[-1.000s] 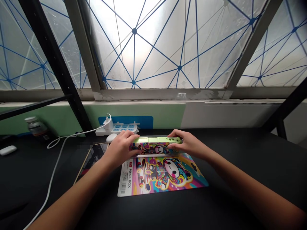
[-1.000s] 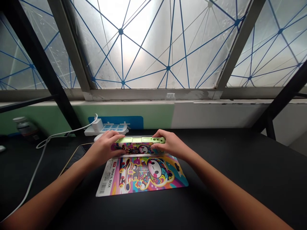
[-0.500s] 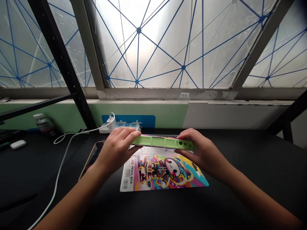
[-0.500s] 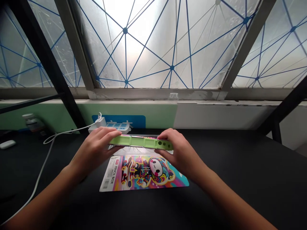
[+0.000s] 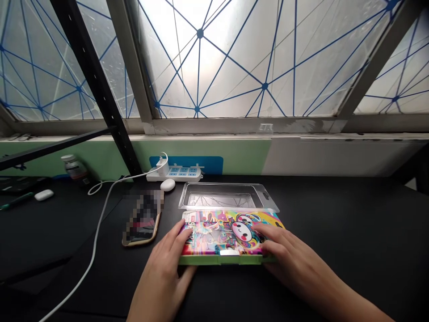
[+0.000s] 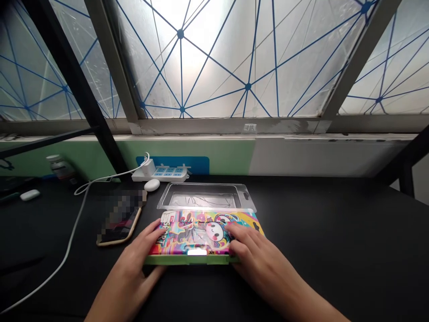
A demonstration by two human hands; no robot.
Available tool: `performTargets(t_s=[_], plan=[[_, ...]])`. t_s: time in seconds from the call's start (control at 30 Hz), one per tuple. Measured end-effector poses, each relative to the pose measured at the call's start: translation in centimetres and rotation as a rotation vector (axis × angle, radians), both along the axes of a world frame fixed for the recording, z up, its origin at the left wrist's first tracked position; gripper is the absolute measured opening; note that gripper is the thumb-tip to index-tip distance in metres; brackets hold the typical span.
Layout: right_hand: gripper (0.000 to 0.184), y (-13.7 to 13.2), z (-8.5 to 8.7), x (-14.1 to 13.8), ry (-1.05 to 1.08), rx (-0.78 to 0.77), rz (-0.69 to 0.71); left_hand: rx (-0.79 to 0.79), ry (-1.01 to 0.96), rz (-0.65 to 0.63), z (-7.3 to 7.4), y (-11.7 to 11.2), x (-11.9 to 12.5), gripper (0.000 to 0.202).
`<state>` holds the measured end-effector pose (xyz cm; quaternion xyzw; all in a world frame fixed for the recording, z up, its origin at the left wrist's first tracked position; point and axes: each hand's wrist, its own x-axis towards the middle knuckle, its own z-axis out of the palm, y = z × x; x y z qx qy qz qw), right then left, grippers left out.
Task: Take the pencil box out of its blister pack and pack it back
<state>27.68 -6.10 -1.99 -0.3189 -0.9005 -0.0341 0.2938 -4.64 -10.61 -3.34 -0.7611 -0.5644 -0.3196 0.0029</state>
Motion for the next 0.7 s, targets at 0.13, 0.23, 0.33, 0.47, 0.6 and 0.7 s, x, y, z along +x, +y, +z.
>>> performTargets(t_s=[0.13,0.23,0.33,0.47,0.6,0.7], plan=[[0.039,0.4,-0.4,0.1,0.035,-0.277,-0.056,-0.159,-0.06,0.063,-0.3,-0.7,0.0,0.072],[0.052,0.5,-0.2,0.5,0.045,-0.324,-0.062,-0.208,-0.055,0.013,-0.2,-0.6,-0.3,0.071],[0.06,0.7,0.1,0.9,0.068,-0.364,-0.111,-0.238,-0.101,0.037,-0.2,-0.3,-0.5,0.065],[0.069,1.1,0.5,1.4,0.092,-0.497,-0.172,-0.293,-0.118,0.055,-0.3,-0.1,-0.5,0.07],[0.067,1.3,1.2,1.6,0.101,-0.548,-0.157,-0.333,-0.132,0.063,0.0,0.2,-0.3,0.079],[0.052,1.5,2.2,1.3,0.143,-0.585,-0.156,-0.35,-0.166,0.063,0.3,0.2,-0.1,0.088]])
